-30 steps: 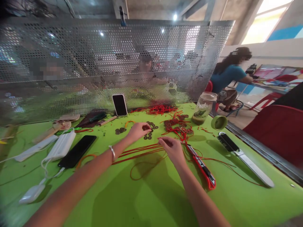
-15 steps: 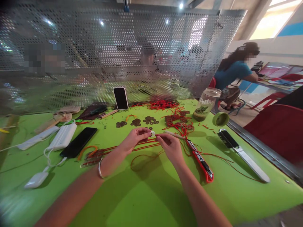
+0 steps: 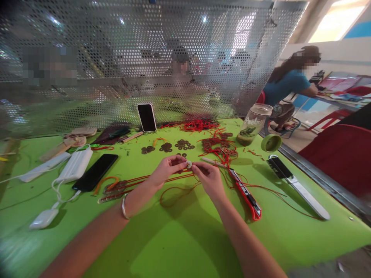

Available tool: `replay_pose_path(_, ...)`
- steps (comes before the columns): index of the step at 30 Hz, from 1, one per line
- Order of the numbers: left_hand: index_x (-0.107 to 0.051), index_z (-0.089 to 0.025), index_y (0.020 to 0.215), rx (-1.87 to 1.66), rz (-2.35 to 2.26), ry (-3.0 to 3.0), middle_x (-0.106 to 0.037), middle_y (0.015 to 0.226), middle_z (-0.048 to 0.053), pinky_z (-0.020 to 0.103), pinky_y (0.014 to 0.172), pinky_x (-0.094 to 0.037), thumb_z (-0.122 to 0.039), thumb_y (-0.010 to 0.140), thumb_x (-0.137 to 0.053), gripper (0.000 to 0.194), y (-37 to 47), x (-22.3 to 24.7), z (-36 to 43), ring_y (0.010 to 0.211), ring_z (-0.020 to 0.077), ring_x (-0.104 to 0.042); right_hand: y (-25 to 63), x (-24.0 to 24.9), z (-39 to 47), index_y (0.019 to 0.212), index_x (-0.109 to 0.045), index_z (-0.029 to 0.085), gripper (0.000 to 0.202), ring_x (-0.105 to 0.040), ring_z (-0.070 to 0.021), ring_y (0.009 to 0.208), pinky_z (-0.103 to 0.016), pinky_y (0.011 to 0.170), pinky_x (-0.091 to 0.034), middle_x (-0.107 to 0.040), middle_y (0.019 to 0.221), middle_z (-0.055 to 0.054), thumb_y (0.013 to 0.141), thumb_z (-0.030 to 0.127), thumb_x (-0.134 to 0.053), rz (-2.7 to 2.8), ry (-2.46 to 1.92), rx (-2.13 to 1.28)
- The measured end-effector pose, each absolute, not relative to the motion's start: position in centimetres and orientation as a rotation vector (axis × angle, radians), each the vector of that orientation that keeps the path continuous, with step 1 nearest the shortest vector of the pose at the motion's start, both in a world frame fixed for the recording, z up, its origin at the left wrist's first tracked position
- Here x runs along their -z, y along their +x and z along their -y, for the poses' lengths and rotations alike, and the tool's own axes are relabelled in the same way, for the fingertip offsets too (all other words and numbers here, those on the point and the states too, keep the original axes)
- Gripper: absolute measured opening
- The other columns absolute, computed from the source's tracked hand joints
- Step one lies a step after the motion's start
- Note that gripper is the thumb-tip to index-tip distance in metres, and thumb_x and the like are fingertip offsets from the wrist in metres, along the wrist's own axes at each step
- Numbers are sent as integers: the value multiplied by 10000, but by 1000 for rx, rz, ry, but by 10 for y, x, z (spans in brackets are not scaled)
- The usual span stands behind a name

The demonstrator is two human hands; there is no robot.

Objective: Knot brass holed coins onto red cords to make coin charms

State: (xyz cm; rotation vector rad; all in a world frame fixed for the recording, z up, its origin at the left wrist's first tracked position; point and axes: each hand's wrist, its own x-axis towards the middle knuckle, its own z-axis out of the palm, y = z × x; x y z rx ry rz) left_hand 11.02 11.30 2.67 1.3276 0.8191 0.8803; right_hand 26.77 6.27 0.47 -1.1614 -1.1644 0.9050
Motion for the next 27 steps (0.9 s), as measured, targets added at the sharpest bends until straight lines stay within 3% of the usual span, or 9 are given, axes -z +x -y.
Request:
replay_pose_path(13,-645,-193,865,-1107,-948,1849,-683,773,7,239,593,-501,-215,790,-647,78,112,-32,-100,629,118,-598,270,3,-64,865,-724,162,366,-680,-198,734,-329,697,-561,-727,831,-78,716,495,-706,1117,-1180,-982)
replay_pose_path(18,-686,-201,861,-1220,-947,2016,-678,897,36,250,620,-519,-189,795,-655,74,112,-31,-98,741,144,-613,269,1,-63,839,-719,161,343,-673,-198,709,-321,656,-554,-727,809,-76,722,483,-702,1172,-1199,-917)
replay_pose_path(27,-686,-182,814,-1296,-924,2131,-640,897,59,304,721,-537,-202,809,-652,40,113,-28,-96,850,181,-621,267,-2,-60,822,-717,170,271,-676,-200,657,-320,591,-550,-723,754,-65,785,428,-647,1305,-1219,-702)
